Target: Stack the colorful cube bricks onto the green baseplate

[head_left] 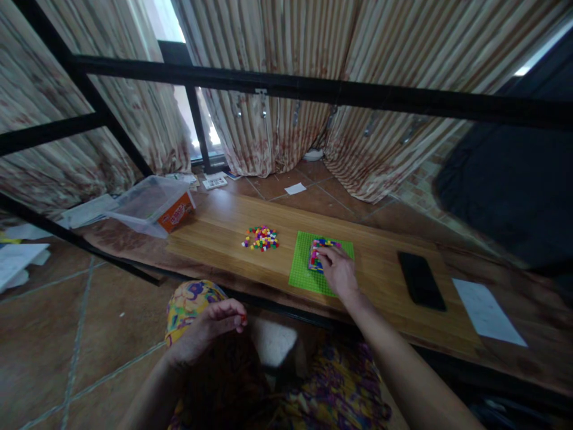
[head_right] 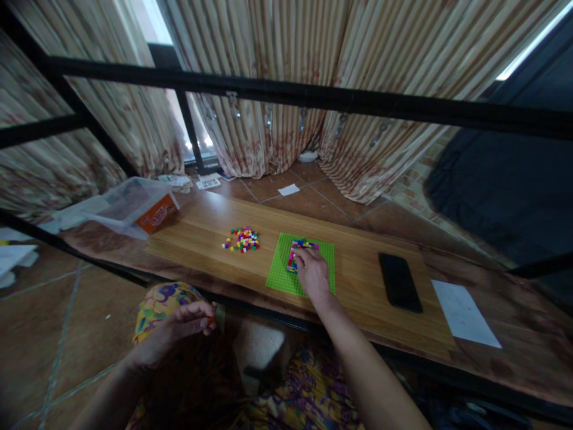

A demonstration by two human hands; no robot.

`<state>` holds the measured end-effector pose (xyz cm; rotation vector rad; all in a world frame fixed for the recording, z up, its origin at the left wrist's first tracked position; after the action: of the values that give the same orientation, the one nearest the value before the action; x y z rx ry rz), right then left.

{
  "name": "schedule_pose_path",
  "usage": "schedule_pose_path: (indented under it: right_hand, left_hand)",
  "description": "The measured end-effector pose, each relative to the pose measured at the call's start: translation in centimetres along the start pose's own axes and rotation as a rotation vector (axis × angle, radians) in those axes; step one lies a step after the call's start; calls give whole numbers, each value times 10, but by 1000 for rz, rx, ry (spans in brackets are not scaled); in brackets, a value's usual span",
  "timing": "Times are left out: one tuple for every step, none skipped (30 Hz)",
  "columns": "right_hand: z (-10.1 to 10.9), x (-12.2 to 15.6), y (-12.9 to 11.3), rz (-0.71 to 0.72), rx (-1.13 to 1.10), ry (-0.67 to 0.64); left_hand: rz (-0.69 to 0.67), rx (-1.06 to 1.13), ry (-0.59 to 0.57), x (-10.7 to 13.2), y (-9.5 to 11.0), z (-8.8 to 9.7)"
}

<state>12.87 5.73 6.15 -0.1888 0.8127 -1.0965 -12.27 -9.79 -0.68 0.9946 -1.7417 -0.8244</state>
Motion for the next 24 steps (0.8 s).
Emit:
schedule_pose_path:
  right_hand:
    - [2,1,1,-9,-11,13]
    - [5,2,1,-19,-22,28]
    - [8,4,2,-28,-34,45]
    - [11,5,2,-35,-45,61]
    - [13,6,2,-39,-52,75]
    - [15,7,1,-39,-55,87]
    - [16,8,1,-37,-56,95]
    - [17,9,0,-36,-56,100]
    - [17,10,0,-36,-58,104]
    - [17,10,1,-37,-61,107]
    - [16,10,1,-39,-66,108]
    - [15,11,1,-39,-72,105]
    - [14,11,0,-34,-77,101]
    - [12,11,-1,-23,-81,94]
    - [11,11,-3,-9,-82,86]
    - [10,11,-5,6,-82,76]
    - [9,11,-6,18,-79,69]
    - [8,11,-8,24,-73,61]
    - [7,10,-9,24,-65,56]
    - [6,10,-9,20,-55,52]
    - [6,10,-9,13,-45,51]
    - [6,9,-9,7,-37,52]
    - [5,9,-9,3,-32,53]
    - [5,9,-9,1,-29,53]
  left_hand:
    - [1,-5,-5,0,0,0]
    - [3,-9,-10,-1,0,0]
    - [3,-11,-16,-1,0,-1]
    - [5,-14,-20,-1,-1,-1]
    - [6,-17,-24,-2,-1,-1]
    - [5,-19,-25,-2,-1,-1]
    - [4,-19,-25,-2,-1,-1]
    - [3,-18,-23,-2,-1,-1]
    - [3,-17,-20,-2,0,-1]
    - [2,-16,-17,-1,0,-1]
    - [2,-16,-14,-1,0,-1]
    - [1,-19,-12,-1,0,-1]
    - [0,-23,-12,-1,0,-1]
    - [-1,-27,-11,-1,0,-2]
    - [-2,-29,-12,-1,0,-2]
    - [-3,-29,-12,-1,0,-2]
    - [-2,-30,-13,-1,0,-2]
    - [0,-30,-13,-1,0,-2]
    - [2,-30,-13,-1,0,-2]
    - [4,-31,-13,-1,0,-2]
    - [6,-32,-12,-1,0,-2]
    - [7,-32,-12,-1,0,-2]
    - [8,-33,-12,-1,0,-2]
    - [8,-34,-11,-1,0,-2]
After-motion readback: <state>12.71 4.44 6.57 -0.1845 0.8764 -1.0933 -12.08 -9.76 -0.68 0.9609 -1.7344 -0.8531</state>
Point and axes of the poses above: each hand's wrist, its own x-axis away from the middle knuckle, its own z-axis out of the back of the hand, y = z × x, the point moved 10 cm from there along -x, towards the middle knuckle
